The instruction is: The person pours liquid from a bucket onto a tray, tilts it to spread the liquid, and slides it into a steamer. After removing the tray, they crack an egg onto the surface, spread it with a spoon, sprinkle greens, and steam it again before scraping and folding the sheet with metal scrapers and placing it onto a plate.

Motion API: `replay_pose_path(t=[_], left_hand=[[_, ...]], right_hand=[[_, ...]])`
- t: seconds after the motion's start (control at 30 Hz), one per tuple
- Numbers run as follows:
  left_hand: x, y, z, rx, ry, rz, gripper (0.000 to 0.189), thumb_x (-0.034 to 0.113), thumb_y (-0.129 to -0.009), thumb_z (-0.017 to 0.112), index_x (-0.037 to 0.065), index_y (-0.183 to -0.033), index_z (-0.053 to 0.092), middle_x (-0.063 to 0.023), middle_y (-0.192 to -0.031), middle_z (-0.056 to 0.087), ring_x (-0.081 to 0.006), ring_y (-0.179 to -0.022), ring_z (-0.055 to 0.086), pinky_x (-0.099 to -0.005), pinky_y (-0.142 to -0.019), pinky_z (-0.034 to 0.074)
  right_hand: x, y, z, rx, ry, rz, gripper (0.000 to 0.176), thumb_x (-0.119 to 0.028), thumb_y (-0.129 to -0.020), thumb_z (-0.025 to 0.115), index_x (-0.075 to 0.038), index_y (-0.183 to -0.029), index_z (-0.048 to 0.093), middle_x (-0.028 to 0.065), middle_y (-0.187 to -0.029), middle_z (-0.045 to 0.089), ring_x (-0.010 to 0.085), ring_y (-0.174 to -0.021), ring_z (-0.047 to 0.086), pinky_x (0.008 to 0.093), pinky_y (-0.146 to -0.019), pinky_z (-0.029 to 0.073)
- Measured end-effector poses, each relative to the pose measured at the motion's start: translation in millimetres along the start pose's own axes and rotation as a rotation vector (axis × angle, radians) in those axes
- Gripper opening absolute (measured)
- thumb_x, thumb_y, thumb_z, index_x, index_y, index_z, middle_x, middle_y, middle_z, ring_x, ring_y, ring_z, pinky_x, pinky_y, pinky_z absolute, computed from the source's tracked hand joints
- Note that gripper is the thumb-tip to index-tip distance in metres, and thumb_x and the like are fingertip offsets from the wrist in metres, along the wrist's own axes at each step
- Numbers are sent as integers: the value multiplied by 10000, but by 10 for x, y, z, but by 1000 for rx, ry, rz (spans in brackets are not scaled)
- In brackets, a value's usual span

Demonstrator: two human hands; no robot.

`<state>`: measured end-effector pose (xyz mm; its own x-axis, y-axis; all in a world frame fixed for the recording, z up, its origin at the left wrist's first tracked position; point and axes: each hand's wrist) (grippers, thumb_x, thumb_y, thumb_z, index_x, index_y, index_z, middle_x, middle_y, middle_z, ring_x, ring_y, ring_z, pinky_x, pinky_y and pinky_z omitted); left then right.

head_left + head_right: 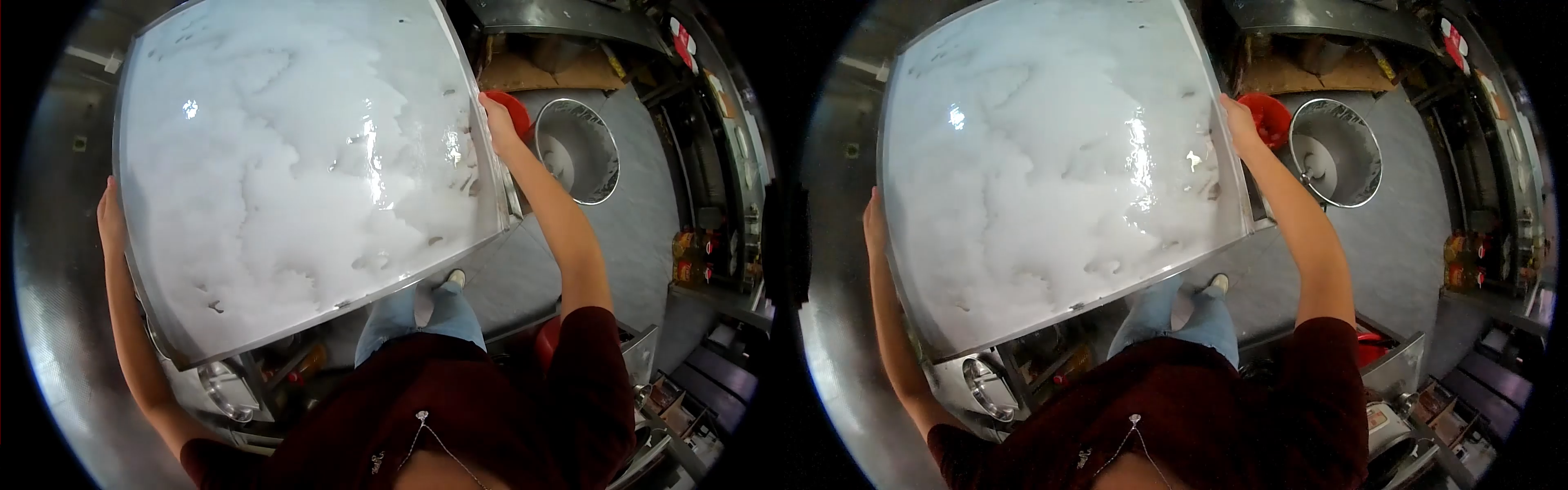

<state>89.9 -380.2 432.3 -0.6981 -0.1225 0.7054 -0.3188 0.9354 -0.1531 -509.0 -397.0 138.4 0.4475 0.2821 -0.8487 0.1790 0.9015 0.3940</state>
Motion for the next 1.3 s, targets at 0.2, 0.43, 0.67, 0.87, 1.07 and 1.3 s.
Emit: replay_pose_path(t=[0.2,0.43,0.67,0.87,1.07,1.3], left_hand=[[-582,-92,-36,-43,212,45,442,361,-890,403,-49,-924,565,-23,-843,546,-85,-759,461,-207,-685,376],[-902,229,865,-101,368,-53,435,354,-894,390,-39,-977,558,-34,-911,565,-106,-809,489,-224,-724,382],[-1012,486,1700,-213,541,-249,504,394,-879,405,-64,-1055,522,-90,-1020,550,-158,-905,499,-252,-791,376],[-1607,706,2608,-159,492,-220,581,453,-849,430,-74,-1086,490,-123,-1033,533,-197,-937,480,-278,-827,362],[-1640,860,2886,-301,583,-391,549,406,-863,424,-100,-1062,504,-132,-1043,549,-199,-948,502,-275,-839,368],[-1443,984,2825,-355,651,-424,553,428,-859,427,-79,-1066,506,-119,-1040,543,-171,-920,500,-256,-804,381]], right_hand=[[-500,442,230,-8,38,-90,335,-279,-876,415,7,-1006,531,91,-889,567,183,-803,533,301,-696,435],[-1421,908,-28,73,248,-88,352,-343,-847,454,-24,-966,539,117,-814,564,226,-620,549,356,-533,458],[-1969,1312,-108,141,491,-162,343,-299,-858,452,15,-953,551,83,-821,559,162,-686,531,295,-559,445],[-2124,1298,-162,210,673,-148,350,-326,-855,445,-5,-935,559,90,-811,566,172,-645,543,289,-558,445],[-2197,1447,-199,267,718,-103,390,-298,-855,458,53,-1005,538,96,-925,576,159,-792,538,274,-703,429],[-2068,1638,-526,292,759,-113,402,-305,-861,449,61,-1001,538,111,-950,569,160,-848,522,288,-759,411]])
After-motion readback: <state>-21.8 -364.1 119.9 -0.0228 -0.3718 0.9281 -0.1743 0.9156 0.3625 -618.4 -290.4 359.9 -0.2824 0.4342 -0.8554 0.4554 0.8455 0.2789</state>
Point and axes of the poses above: each hand's wrist, its own y-axis away from the middle knuckle, its own z-axis out of the palm, x = y × z
